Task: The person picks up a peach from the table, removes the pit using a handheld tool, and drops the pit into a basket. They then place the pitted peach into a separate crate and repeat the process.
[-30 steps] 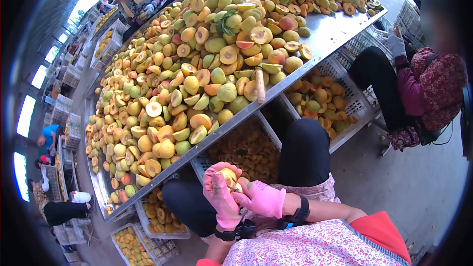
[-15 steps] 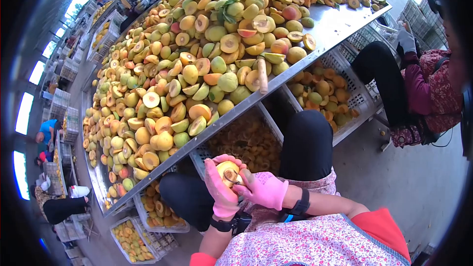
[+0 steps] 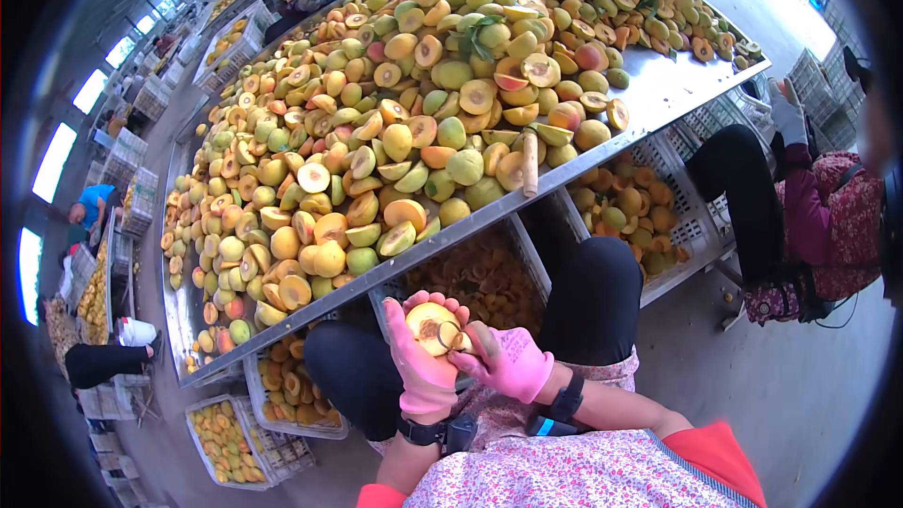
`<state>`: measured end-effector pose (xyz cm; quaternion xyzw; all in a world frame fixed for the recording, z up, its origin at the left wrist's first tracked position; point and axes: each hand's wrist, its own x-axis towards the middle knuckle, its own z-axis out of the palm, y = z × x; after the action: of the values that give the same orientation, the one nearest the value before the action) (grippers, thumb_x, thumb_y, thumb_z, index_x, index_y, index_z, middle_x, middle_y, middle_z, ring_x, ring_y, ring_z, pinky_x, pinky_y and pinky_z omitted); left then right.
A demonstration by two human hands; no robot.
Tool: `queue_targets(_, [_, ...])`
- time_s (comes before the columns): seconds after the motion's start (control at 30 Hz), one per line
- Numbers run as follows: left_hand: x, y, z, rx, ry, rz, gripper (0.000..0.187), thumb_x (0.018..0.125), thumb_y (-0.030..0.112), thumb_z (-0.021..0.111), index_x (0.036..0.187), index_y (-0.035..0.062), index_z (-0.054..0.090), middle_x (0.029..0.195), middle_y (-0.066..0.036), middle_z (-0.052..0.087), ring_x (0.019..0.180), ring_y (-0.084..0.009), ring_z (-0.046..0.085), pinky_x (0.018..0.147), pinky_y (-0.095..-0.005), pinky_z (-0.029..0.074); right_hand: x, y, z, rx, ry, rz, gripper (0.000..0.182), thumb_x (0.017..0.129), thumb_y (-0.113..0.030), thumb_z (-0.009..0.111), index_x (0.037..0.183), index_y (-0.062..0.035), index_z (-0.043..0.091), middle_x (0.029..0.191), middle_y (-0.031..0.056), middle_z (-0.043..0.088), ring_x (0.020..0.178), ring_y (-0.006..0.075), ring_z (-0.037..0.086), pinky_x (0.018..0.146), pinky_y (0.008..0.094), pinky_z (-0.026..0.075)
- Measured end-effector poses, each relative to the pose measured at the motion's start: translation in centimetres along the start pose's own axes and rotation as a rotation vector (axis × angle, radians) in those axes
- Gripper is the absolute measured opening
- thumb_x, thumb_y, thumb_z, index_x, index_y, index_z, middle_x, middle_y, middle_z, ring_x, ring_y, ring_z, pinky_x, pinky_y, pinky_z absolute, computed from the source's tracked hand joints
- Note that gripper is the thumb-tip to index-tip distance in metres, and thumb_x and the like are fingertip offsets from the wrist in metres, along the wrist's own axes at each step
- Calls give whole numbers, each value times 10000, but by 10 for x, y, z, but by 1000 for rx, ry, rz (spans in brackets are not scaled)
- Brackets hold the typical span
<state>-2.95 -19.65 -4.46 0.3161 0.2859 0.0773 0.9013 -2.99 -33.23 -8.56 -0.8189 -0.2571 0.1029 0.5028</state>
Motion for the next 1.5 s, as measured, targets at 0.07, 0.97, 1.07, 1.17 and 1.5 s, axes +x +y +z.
queue_targets(0.07, [2, 3, -7, 13, -68, 7, 486, 1060, 549, 459, 1084, 90, 617, 1007, -88, 665, 971, -264, 676, 876, -440, 587, -1, -6, -11, -31, -47, -20, 366, 1001, -422, 619, 1050, -67, 543, 812, 179, 675, 741, 388, 685, 628, 454, 528])
queue_targets(0.97, [-5, 14, -52, 762, -442, 128, 486, 1118, 424, 379, 1186, 8, 621, 1089, -109, 681, 969, -177, 668, 913, -309, 526, -1, 1, -29, -415, -379, -139, 345, 1020, -383, 599, 1074, -61, 487, 778, 150, 655, 684, 364, 673, 554, 428, 532])
queue_targets(1.07, [2, 23, -53, 1108, -488, 141, 538, 1131, 432, 279, 1221, -5, 581, 1075, -125, 697, 1023, -184, 673, 933, -312, 523, -1, 0, -28, -423, -410, -96, 366, 1030, -405, 578, 1081, -56, 481, 751, 166, 652, 687, 387, 670, 564, 444, 527])
queue_targets(1.17, [-4, 23, -40, 884, -372, 215, 588, 1115, 496, 297, 1289, -6, 550, 1120, -136, 692, 1037, -198, 670, 945, -318, 521, 2, 1, -25, -204, -372, 19, 387, 1040, -429, 556, 1065, -49, 487, 757, 191, 655, 731, 404, 673, 600, 452, 513])
queue_targets(1.5, [-13, -2, -23, 557, -161, 554, 413, 1051, 393, 529, 1073, -3, 641, 958, -125, 683, 786, -199, 689, 717, -329, 581, 2, -27, -9, 421, -427, 324, 444, 1068, -398, 487, 1134, 31, 579, 951, 237, 701, 893, 350, 688, 795, 433, 512])
